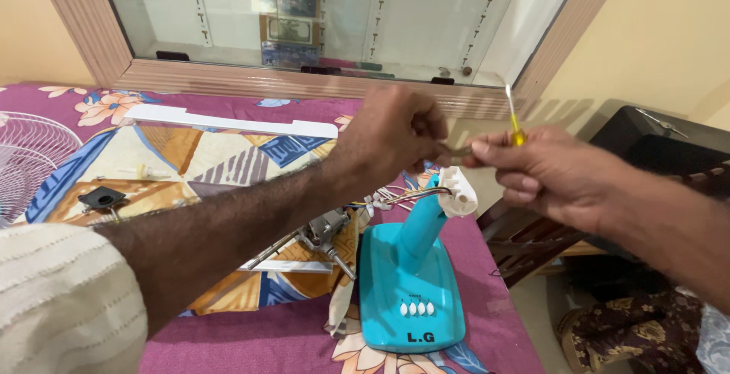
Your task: The person uses a screwdriver to adjust and tighten components on the motor and base of a disassembled electric fan. They repeatedly connect and disconnect the motor from the fan base, manipulating wires and securing parts with the screwdriver.
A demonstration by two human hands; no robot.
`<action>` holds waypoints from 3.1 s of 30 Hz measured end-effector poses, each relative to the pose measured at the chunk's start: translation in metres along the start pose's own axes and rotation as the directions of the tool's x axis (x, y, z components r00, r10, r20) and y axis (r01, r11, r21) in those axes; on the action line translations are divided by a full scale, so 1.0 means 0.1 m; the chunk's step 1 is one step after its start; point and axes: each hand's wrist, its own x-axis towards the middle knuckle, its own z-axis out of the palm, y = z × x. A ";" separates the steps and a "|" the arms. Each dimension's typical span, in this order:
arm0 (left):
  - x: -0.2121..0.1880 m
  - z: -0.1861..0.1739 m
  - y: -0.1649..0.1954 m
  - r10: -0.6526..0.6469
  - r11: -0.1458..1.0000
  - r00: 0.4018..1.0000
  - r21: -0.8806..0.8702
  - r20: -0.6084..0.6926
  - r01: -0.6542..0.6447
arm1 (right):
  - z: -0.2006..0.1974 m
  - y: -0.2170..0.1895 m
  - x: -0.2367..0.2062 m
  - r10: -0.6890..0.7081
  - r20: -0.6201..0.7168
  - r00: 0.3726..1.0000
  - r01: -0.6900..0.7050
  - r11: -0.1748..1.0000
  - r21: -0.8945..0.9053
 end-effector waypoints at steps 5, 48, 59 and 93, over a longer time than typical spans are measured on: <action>-0.02 0.05 -0.17 -0.276 0.950 0.942 -0.096 0.192 0.298 | -0.02 0.23 0.04 0.058 -0.050 0.997 -0.060 0.997 -0.040; 0.08 0.06 -0.23 -0.368 0.920 0.824 0.037 0.430 0.391 | 0.29 -0.05 -0.16 -0.231 0.173 0.957 0.268 0.487 -0.831; 0.11 0.11 -0.35 -0.451 0.874 0.783 0.036 0.428 0.484 | 0.40 -0.11 -0.11 -0.288 0.371 0.883 0.391 0.015 -0.920; 0.07 0.11 -0.35 -0.438 0.833 0.772 -0.116 0.461 0.541 | 0.32 -0.03 -0.11 -0.353 0.392 0.849 0.459 0.129 -0.879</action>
